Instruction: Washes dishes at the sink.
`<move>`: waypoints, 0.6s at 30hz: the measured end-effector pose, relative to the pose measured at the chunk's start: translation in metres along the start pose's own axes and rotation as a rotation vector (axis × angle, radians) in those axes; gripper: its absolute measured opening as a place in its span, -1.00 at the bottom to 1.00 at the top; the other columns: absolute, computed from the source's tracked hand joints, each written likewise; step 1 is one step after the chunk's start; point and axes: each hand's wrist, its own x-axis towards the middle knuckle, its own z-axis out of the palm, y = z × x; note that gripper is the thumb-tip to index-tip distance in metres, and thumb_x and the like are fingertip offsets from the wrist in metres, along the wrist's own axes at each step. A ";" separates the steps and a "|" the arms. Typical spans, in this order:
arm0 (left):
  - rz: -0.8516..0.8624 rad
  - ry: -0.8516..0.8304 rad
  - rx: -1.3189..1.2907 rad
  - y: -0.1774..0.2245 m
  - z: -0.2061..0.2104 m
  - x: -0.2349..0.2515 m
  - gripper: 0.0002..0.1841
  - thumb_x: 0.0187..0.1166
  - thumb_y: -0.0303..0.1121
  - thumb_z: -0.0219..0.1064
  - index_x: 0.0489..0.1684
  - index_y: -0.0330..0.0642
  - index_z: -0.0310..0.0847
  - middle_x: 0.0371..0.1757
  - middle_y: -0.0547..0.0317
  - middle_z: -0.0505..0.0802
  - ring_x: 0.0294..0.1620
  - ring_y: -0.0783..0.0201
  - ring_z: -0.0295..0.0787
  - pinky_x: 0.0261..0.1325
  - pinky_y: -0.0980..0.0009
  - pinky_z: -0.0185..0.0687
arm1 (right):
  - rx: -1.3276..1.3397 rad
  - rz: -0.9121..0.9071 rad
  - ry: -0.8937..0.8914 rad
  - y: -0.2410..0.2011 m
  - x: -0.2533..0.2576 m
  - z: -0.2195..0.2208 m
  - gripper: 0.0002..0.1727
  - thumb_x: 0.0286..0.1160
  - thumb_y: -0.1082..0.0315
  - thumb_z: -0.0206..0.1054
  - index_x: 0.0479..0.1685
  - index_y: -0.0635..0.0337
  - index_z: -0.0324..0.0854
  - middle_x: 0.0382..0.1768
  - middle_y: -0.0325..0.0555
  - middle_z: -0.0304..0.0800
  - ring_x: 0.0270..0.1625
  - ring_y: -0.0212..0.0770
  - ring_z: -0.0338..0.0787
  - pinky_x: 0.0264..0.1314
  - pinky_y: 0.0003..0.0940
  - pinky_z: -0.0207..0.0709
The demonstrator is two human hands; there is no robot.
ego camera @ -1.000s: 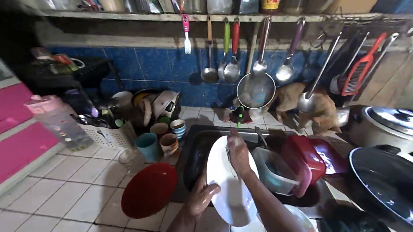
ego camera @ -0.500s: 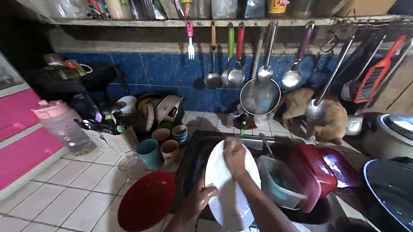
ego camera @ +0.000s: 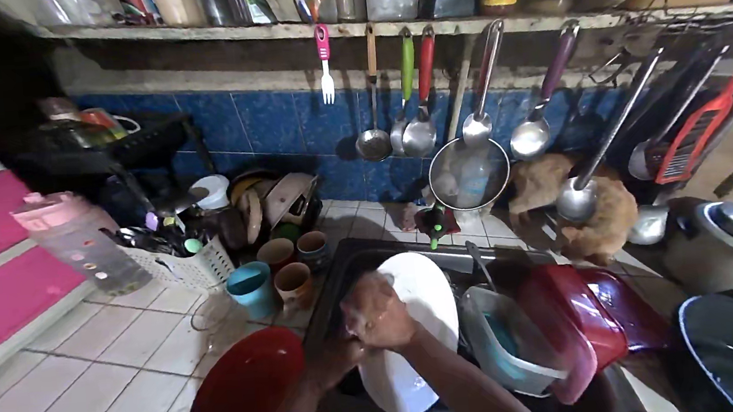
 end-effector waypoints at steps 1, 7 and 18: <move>0.004 0.016 0.086 0.005 -0.005 0.002 -0.52 0.49 -0.49 0.35 0.39 -0.48 0.43 0.11 0.15 0.79 0.13 0.52 0.71 0.26 0.50 0.64 | 0.060 -0.003 0.028 0.002 0.000 0.005 -0.69 0.46 0.22 0.31 -0.22 0.30 0.86 -0.11 0.17 0.92 0.06 0.13 0.89 0.25 0.03 0.69; -0.167 0.136 -0.009 0.014 0.019 -0.010 -0.23 0.58 -0.51 0.33 0.78 -0.47 -0.02 0.53 -0.24 0.58 0.44 0.29 0.63 0.49 0.41 0.55 | 0.050 0.715 0.153 0.068 0.013 0.011 -0.63 0.68 0.38 0.14 0.05 0.57 0.73 -0.03 0.37 0.85 0.07 0.24 0.87 0.22 0.14 0.67; 0.029 0.174 0.072 -0.007 0.047 -0.023 -0.34 0.60 -0.41 0.33 0.65 -0.57 0.19 0.38 -0.23 0.71 0.37 0.34 0.69 0.49 0.42 0.55 | 0.060 0.956 0.147 0.074 0.031 -0.007 -0.59 0.76 0.30 0.11 0.17 0.49 0.72 -0.02 0.35 0.86 0.09 0.25 0.85 0.27 0.18 0.59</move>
